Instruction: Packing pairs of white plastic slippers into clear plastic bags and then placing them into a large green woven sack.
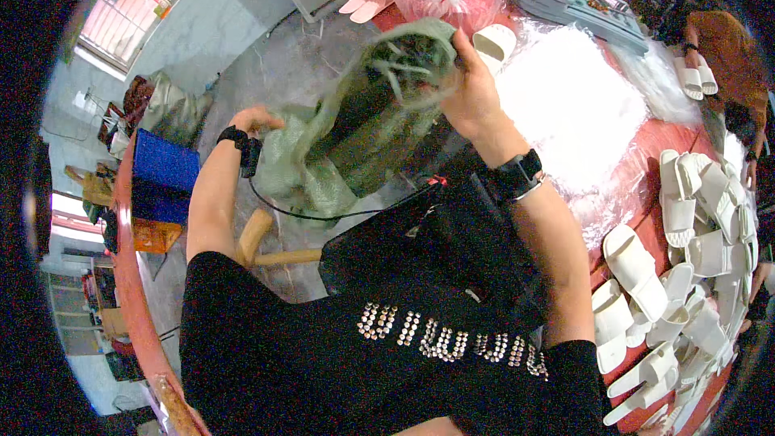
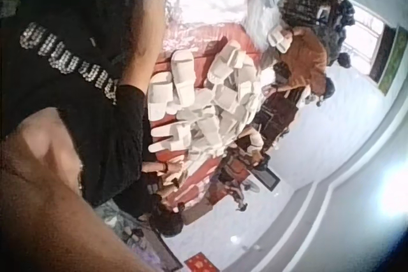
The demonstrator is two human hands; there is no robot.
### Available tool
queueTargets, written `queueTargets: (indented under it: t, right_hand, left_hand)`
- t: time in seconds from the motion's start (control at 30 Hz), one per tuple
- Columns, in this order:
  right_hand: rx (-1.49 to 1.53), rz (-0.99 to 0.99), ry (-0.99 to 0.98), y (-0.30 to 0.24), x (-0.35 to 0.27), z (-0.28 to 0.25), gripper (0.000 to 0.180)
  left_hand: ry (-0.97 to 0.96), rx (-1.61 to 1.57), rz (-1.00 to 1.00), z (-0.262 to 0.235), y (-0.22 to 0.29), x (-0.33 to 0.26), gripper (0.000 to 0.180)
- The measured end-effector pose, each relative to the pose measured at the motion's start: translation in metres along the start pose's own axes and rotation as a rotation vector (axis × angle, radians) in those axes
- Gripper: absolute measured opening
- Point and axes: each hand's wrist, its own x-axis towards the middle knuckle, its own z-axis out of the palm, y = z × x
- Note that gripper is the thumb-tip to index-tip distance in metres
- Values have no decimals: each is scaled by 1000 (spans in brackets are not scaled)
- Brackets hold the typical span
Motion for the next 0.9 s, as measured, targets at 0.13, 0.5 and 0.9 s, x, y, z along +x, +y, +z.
queueTargets:
  t: [0.13,0.5,0.9]
  right_hand:
    - [-204,-77,454,6,14,4,39]
    - [-289,-166,590,-8,-6,-14,47]
    - [-2408,330,826,-53,-60,-124,82]
  left_hand:
    - [107,-855,635,38,85,-23,79]
    - [-128,-1360,454,72,140,-11,32]
    - [275,-860,663,-66,174,-139,31]
